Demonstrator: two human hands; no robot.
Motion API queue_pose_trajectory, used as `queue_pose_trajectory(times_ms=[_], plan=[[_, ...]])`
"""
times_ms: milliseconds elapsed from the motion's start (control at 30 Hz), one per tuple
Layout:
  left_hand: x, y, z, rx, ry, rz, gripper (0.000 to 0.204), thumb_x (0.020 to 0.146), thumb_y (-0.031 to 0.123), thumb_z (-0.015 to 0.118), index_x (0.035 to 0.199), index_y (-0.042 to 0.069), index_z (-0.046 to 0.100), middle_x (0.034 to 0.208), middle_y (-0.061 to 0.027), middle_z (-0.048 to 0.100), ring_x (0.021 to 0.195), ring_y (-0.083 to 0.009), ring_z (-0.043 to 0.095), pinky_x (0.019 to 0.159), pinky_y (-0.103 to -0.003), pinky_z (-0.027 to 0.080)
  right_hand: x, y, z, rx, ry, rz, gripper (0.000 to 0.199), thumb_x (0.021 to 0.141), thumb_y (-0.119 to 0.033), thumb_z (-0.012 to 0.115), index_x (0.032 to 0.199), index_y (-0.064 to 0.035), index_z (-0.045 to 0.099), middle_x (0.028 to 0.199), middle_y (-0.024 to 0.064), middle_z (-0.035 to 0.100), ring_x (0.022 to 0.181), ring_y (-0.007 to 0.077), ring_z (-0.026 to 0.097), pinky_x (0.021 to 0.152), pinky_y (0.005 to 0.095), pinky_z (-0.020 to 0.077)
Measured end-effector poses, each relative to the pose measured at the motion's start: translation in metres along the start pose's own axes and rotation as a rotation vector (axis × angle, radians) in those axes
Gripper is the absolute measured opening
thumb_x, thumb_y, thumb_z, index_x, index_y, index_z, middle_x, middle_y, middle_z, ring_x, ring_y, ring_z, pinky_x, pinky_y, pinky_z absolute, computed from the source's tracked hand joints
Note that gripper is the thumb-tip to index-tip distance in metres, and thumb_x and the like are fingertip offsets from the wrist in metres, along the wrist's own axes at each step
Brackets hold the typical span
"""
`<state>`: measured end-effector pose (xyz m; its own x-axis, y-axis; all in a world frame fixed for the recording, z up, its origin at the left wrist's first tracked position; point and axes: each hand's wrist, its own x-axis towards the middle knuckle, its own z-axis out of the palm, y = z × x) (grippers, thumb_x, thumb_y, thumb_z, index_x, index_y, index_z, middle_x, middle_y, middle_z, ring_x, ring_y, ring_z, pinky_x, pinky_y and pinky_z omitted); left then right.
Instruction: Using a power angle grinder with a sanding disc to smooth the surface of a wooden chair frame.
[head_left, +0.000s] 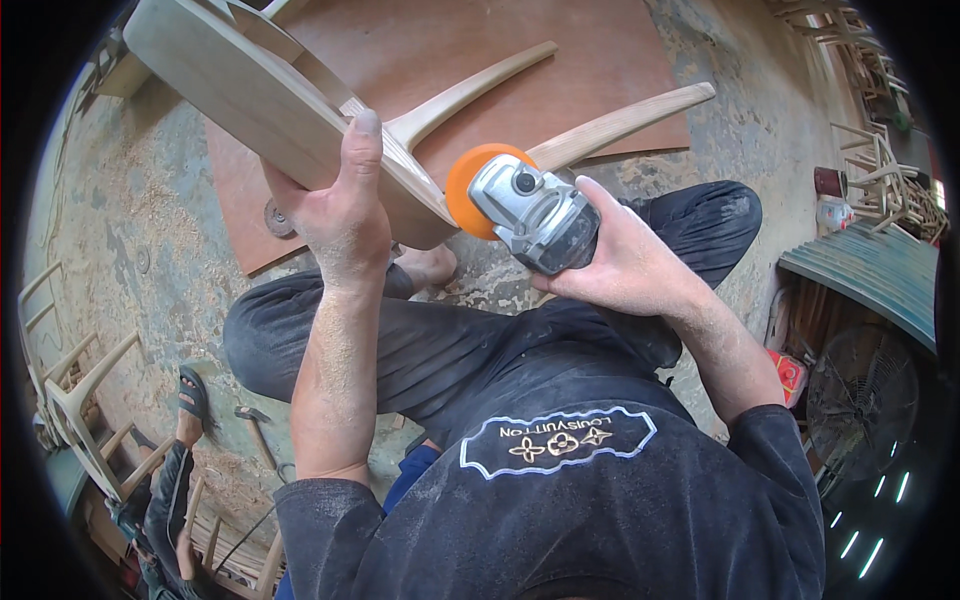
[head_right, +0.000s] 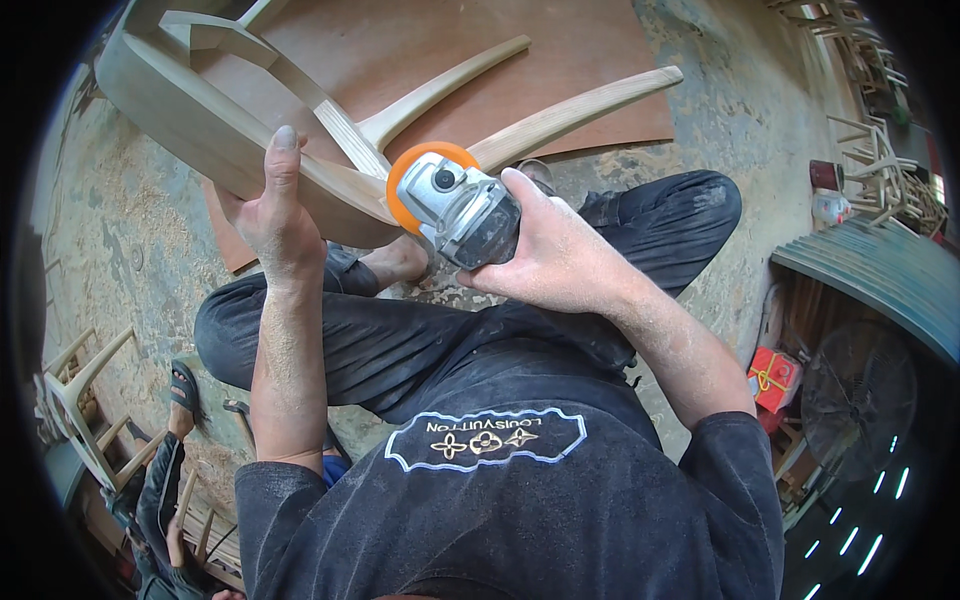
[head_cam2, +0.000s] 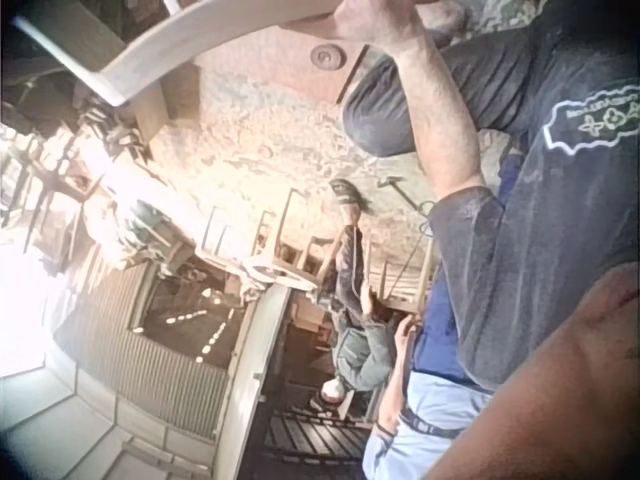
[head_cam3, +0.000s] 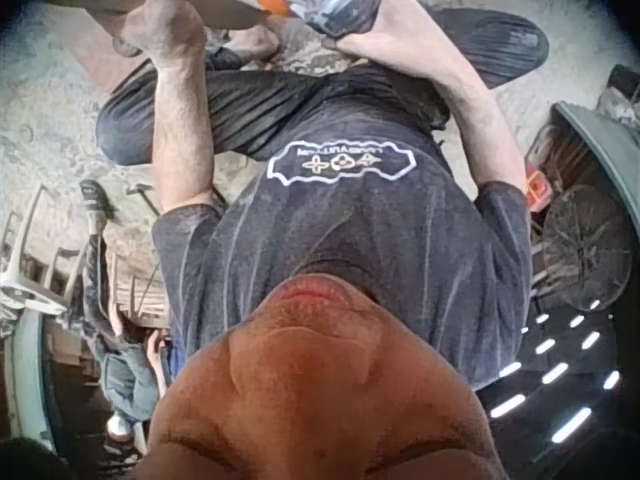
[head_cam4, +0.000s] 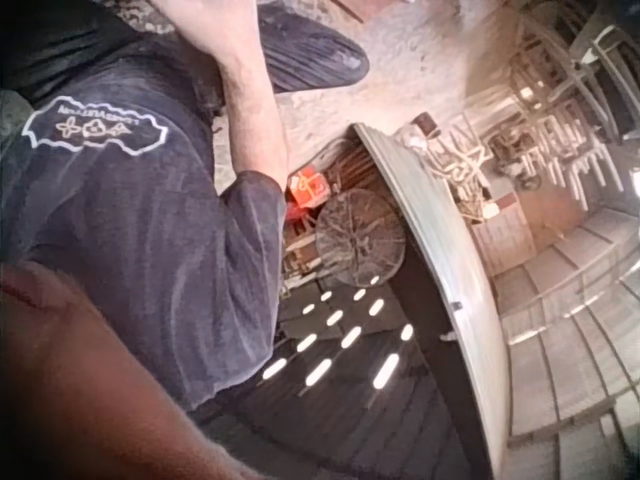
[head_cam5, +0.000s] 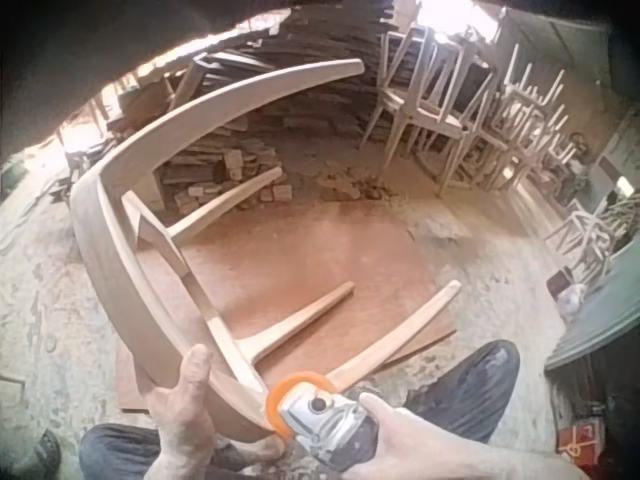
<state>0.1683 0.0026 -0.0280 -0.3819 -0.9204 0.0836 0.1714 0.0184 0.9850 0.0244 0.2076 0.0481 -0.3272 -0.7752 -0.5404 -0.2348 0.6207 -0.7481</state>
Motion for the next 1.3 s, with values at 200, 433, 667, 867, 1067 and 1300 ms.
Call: queue_pose_trajectory(times_ms=[200,433,667,867,1067,1300], plan=[[0.000,-0.002,0.002,0.015,0.000,0.001,0.062,0.093,0.020,0.079,0.138,0.000,0.042,0.124,-0.0124,0.055,0.115,-0.0179,0.058,0.102,-0.034,0.048,0.000,0.009,-0.006,0.019,0.054,-0.019,0.074,0.075,-0.029,0.089,0.129,0.0057,0.051,0.110,0.0204,0.072,0.102,0.0272,0.074,0.090,0.0391,0.0594],[-0.005,0.000,-0.002,0.030,-0.013,-0.012,0.063,0.093,0.022,0.079,0.139,0.000,0.041,0.123,-0.0125,0.055,0.115,-0.0197,0.058,0.102,-0.035,0.049,-0.017,0.019,-0.041,0.097,0.188,0.089,0.066,0.077,-0.019,0.085,0.129,0.0042,0.051,0.111,0.0147,0.070,0.103,0.0197,0.069,0.094,0.0356,0.0556],[-0.012,-0.003,-0.002,0.029,-0.029,-0.010,0.066,0.093,0.021,0.079,0.141,0.000,0.039,0.127,-0.0133,0.054,0.118,-0.0207,0.058,0.103,-0.036,0.049,-0.028,0.019,-0.043,0.062,0.349,0.117,0.066,0.077,-0.019,0.086,0.130,0.0022,0.052,0.113,0.0116,0.069,0.104,0.0178,0.067,0.096,0.0335,0.0538],[-0.015,-0.008,-0.006,0.033,-0.041,0.000,0.065,0.093,0.019,0.079,0.141,0.000,0.039,0.126,-0.0131,0.054,0.117,-0.0202,0.057,0.103,-0.036,0.049,-0.011,0.015,-0.002,0.168,0.052,-0.007,0.072,0.076,-0.022,0.090,0.130,0.0030,0.051,0.114,0.0217,0.072,0.110,0.0291,0.072,0.096,0.0410,0.0569],[-0.017,-0.009,-0.005,0.021,-0.018,-0.019,0.064,0.092,0.017,0.080,0.140,0.001,0.040,0.126,-0.0122,0.054,0.117,-0.0191,0.058,0.102,-0.035,0.049,-0.004,0.004,0.004,-0.012,-0.003,0.016,0.075,0.077,-0.026,0.089,0.131,0.0058,0.049,0.114,0.0239,0.072,0.108,0.0314,0.073,0.095,0.0409,0.0586],[-0.017,-0.007,-0.006,0.005,-0.031,-0.004,0.064,0.092,0.017,0.080,0.140,0.002,0.040,0.126,-0.0117,0.055,0.116,-0.0190,0.058,0.101,-0.035,0.049,-0.003,0.000,0.001,-0.024,0.018,0.116,0.072,0.075,-0.019,0.090,0.131,0.0036,0.051,0.116,0.0171,0.071,0.112,0.0222,0.068,0.100,0.0363,0.0518]])
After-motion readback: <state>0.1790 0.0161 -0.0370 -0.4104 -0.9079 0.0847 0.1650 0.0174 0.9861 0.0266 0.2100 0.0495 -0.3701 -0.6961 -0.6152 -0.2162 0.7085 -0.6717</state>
